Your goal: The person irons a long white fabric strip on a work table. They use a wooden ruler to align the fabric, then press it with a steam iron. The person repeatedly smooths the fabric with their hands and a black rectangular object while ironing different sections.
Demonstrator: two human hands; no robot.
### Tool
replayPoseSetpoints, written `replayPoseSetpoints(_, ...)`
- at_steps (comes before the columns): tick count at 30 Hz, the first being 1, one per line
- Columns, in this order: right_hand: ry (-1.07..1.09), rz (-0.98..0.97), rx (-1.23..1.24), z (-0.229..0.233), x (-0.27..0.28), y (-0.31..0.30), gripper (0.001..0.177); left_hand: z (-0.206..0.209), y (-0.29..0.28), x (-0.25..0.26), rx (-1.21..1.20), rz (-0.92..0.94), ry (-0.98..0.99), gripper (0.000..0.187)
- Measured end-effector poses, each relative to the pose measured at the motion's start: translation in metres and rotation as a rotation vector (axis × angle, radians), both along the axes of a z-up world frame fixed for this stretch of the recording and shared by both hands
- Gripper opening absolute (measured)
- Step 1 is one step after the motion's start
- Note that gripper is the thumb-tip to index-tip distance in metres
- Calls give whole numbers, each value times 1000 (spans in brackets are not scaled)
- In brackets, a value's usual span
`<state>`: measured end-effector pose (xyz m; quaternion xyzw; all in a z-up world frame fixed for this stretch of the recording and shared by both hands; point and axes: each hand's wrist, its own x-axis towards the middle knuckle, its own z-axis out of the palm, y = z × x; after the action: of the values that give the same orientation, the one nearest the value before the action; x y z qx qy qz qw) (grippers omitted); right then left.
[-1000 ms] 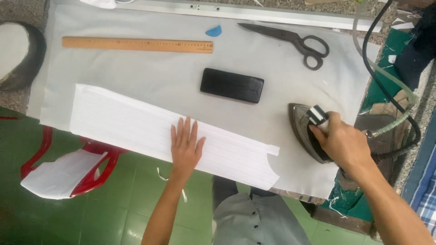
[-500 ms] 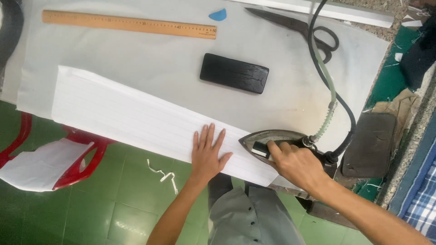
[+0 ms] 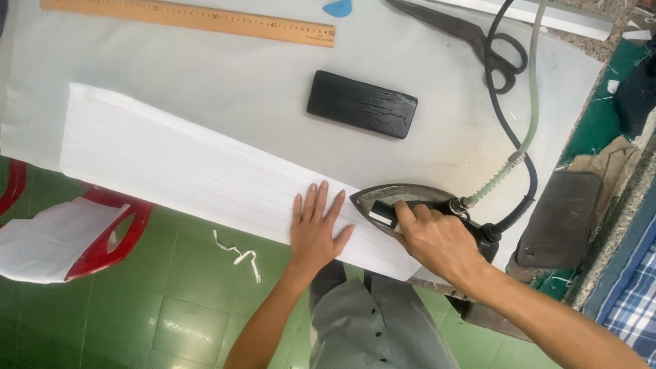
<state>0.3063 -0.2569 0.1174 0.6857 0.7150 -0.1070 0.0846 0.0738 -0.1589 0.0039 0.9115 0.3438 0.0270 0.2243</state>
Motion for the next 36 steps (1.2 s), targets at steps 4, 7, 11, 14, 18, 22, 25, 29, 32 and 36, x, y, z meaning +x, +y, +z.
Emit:
replayPoseSetpoints(4, -15, 16, -6, -1, -6, 16, 50, -2, 4, -5, 56, 8, -29, 69)
replayPoseSetpoints(7, -15, 17, 4, -1, -10, 28, 52, -5, 12, -12, 90, 38, -49, 68)
replayPoseSetpoints(11, -12, 38, -19, 3, -15, 46, 47, -10, 25, -21, 155, 73, -62, 68)
replayPoseSetpoints(14, 11, 33, -43, 3, -16, 53, 45, -12, 43, -32, 223, 110, -64, 68)
replayPoseSetpoints(18, 38, 18, -106, 2, -6, 42, 42, -4, 93, -69, 398, 210, 12, 64)
replayPoseSetpoints(22, 18, 1, -112, 7, 14, 11, 43, -1, 130, -114, 509, 426, 85, 64)
replayPoseSetpoints(25, 0, -60, -184, 4, 29, -14, 50, 4, 106, -111, 476, 481, 51, 65)
replayPoseSetpoints(29, 19, -30, -107, -18, 37, -30, 45, 12, 55, -63, 357, 142, 107, 66)
replayPoseSetpoints(32, 75, -10, -55, -25, 27, -15, 41, 3, 40, -43, 266, -25, 197, 70)
replayPoseSetpoints(36, 81, 23, -4, -26, 4, 20, 39, 6, 55, -42, 323, -19, 40, 68)
